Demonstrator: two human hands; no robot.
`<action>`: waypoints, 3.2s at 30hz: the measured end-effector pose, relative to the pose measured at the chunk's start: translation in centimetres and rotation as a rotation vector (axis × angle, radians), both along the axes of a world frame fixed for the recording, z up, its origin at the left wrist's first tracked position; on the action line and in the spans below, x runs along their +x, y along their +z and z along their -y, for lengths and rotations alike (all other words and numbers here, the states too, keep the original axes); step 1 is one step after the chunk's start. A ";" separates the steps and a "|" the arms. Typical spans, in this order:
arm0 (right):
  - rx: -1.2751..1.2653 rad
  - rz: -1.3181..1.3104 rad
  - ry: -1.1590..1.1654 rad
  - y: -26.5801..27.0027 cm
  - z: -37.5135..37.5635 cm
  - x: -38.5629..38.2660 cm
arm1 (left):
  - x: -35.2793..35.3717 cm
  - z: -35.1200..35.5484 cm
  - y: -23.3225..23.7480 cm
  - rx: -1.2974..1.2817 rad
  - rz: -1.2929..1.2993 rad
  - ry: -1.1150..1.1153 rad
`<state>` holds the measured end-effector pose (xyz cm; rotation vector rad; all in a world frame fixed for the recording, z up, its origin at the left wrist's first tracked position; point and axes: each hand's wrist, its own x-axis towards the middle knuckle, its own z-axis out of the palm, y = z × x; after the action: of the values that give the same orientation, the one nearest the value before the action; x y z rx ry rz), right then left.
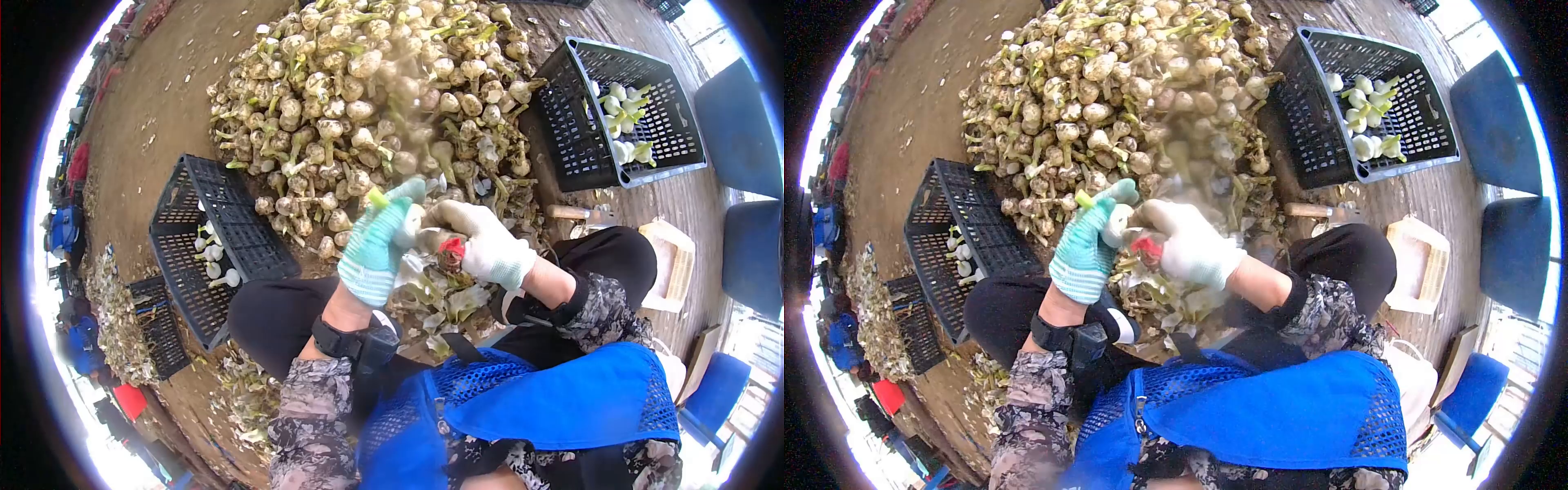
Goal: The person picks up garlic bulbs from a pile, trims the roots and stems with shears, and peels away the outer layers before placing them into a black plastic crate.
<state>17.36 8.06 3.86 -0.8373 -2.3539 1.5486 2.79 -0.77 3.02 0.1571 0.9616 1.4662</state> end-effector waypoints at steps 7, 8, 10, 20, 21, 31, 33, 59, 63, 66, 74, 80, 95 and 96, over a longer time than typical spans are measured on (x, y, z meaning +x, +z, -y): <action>-0.213 -0.065 -0.168 -2.6 -2.8 0.5 | 0.4 0.0 0.9 0.001 -0.124 0.014; -0.344 -0.128 -0.168 -1.8 -2.3 0.4 | 0.5 -0.2 -0.1 0.005 -0.254 0.038; -0.500 -0.161 -0.167 -0.7 -1.6 -0.1 | 0.3 0.0 -0.3 0.007 -0.369 -0.028; -0.426 -0.152 -0.398 -1.2 -3.0 0.8 | 0.1 -0.9 1.2 -0.031 -0.103 0.271; -0.534 -0.211 -0.454 -1.7 -3.7 1.2 | -0.5 -0.7 0.7 -0.003 -0.017 0.248; -0.012 -0.086 -0.082 0.0 -3.1 -0.2 | -0.7 -1.0 -0.8 -0.150 -0.023 0.183; -0.032 -0.096 -0.067 -0.8 -1.9 -0.8 | 0.5 -1.6 0.3 -0.214 -0.006 0.286; 0.119 0.311 0.087 -17.7 -1.7 -6.9 | -8.1 5.1 1.3 -0.014 -0.033 0.491; 0.360 0.637 -0.042 -22.9 3.7 -8.4 | -7.4 5.2 1.8 -0.121 -0.155 0.529; 0.420 0.772 0.051 -22.2 3.2 -8.8 | -7.2 5.5 1.5 -0.159 -0.174 0.507; -0.265 0.613 -0.092 -14.0 0.6 -10.2 | -6.8 6.1 0.7 -0.134 -0.133 0.576; -0.551 -0.283 0.094 -8.2 -1.5 -6.1 | -3.1 4.0 0.2 -0.213 0.265 0.246; -0.349 -0.269 -0.313 0.0 1.4 -4.0 | 0.1 2.6 0.1 0.377 -0.802 0.258; -0.502 -0.274 -0.377 1.2 1.5 -4.3 | 0.0 2.5 0.0 0.361 -0.725 0.253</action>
<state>13.03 6.57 5.06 -1.0153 -1.5283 1.9523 2.83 -3.30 3.05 0.9067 1.3104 1.8537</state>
